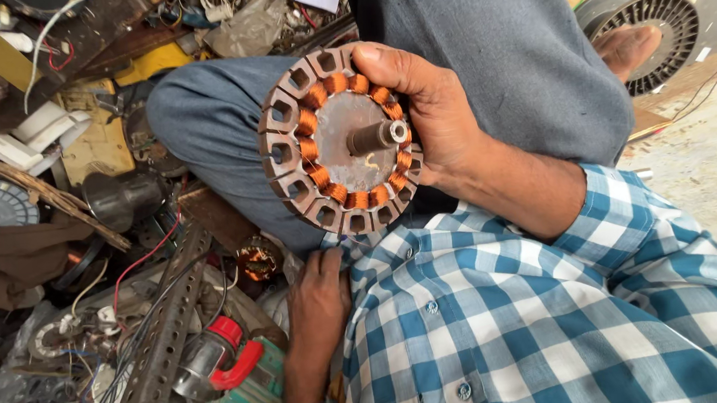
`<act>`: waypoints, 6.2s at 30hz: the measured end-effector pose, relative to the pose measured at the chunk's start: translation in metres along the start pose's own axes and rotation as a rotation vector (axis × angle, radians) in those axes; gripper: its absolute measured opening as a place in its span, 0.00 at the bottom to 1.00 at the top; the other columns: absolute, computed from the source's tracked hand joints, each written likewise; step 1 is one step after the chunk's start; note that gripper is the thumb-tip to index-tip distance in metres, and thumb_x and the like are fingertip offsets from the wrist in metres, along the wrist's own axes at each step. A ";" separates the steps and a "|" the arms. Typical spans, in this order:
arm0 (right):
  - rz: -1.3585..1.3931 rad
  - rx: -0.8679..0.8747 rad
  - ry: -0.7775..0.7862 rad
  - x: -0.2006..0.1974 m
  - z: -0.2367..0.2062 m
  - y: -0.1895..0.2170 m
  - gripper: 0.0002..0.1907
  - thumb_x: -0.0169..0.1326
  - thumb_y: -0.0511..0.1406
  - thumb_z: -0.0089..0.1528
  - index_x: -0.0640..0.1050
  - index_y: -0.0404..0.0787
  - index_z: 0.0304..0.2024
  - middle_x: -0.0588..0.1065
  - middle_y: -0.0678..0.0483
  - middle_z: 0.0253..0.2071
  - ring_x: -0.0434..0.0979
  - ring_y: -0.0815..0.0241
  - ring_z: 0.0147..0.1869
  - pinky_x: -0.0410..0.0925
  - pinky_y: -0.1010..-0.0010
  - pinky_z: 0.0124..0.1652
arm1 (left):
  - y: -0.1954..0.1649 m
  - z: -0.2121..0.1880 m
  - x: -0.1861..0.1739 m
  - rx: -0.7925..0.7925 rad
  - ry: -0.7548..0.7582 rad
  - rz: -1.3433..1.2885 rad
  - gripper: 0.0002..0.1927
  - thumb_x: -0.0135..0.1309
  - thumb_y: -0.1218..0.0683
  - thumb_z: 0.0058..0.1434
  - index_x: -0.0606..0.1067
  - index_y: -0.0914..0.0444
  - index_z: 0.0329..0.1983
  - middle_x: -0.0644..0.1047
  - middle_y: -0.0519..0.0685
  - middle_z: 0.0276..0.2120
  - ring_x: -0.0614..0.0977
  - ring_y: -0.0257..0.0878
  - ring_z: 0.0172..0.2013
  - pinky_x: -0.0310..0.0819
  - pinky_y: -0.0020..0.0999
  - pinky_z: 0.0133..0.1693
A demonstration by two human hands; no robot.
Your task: The person sits cross-legged and uses a screwdriver to adjust copper windings on a motor rotor. They then use pliers to trim excess wire and a screwdriver to tuck the ends into the rotor slots.
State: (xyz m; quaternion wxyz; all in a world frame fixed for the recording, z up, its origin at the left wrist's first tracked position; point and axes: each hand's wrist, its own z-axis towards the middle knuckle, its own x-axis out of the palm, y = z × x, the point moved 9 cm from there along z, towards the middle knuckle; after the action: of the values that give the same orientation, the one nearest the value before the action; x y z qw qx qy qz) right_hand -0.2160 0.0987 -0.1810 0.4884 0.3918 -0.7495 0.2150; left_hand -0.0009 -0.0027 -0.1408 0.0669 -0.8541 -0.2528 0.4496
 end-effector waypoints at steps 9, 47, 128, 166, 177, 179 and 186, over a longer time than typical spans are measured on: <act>0.029 0.013 -0.010 0.001 -0.002 -0.001 0.17 0.53 0.39 0.73 0.78 0.29 0.51 0.80 0.43 0.45 0.84 0.57 0.42 0.79 0.67 0.42 | 0.016 -0.013 -0.006 -0.063 -0.347 -0.096 0.12 0.56 0.61 0.62 0.75 0.67 0.48 0.75 0.63 0.40 0.78 0.62 0.40 0.73 0.52 0.40; -0.197 -0.043 0.148 0.012 0.002 0.001 0.18 0.50 0.39 0.75 0.77 0.28 0.53 0.79 0.43 0.45 0.82 0.59 0.46 0.77 0.69 0.48 | -0.136 0.055 -0.206 0.673 -0.535 -0.140 0.06 0.57 0.59 0.65 0.77 0.63 0.45 0.83 0.56 0.43 0.85 0.50 0.49 0.83 0.52 0.57; -0.689 -0.208 0.249 0.026 -0.002 0.011 0.17 0.53 0.41 0.73 0.79 0.32 0.55 0.81 0.46 0.44 0.83 0.62 0.45 0.78 0.72 0.48 | -0.114 0.090 -0.223 0.550 -0.230 -0.406 0.05 0.59 0.62 0.71 0.73 0.65 0.43 0.80 0.50 0.35 0.85 0.36 0.35 0.82 0.28 0.37; -0.633 -0.232 0.321 0.021 0.001 0.014 0.16 0.46 0.40 0.80 0.77 0.34 0.58 0.80 0.46 0.48 0.83 0.62 0.46 0.78 0.72 0.49 | -0.119 0.060 -0.215 0.798 -0.552 -0.267 0.11 0.65 0.68 0.63 0.73 0.65 0.39 0.80 0.56 0.40 0.86 0.49 0.46 0.87 0.44 0.50; -0.629 -0.240 0.327 0.020 0.003 0.013 0.16 0.47 0.40 0.80 0.78 0.34 0.58 0.80 0.47 0.48 0.83 0.63 0.45 0.78 0.74 0.48 | -0.116 0.061 -0.215 0.818 -0.554 -0.266 0.11 0.65 0.67 0.64 0.73 0.65 0.40 0.80 0.56 0.41 0.86 0.49 0.46 0.86 0.42 0.49; -0.643 -0.244 0.322 0.019 0.002 0.014 0.16 0.47 0.40 0.80 0.77 0.34 0.58 0.80 0.46 0.48 0.83 0.62 0.46 0.78 0.73 0.49 | -0.115 0.062 -0.215 0.812 -0.551 -0.262 0.11 0.65 0.67 0.65 0.73 0.65 0.40 0.80 0.56 0.41 0.86 0.48 0.46 0.86 0.41 0.48; -0.661 -0.247 0.318 0.020 0.001 0.015 0.15 0.46 0.39 0.80 0.77 0.34 0.58 0.80 0.47 0.49 0.83 0.63 0.47 0.78 0.73 0.50 | -0.112 0.060 -0.214 0.769 -0.520 -0.245 0.12 0.66 0.65 0.69 0.73 0.63 0.46 0.80 0.55 0.44 0.86 0.48 0.48 0.86 0.40 0.49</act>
State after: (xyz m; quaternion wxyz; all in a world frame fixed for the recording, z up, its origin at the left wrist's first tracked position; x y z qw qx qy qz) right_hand -0.2325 0.0993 -0.1620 0.6850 0.5123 -0.5178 0.0123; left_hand -0.1914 -0.0178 0.0193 0.3650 -0.5905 -0.1755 0.6981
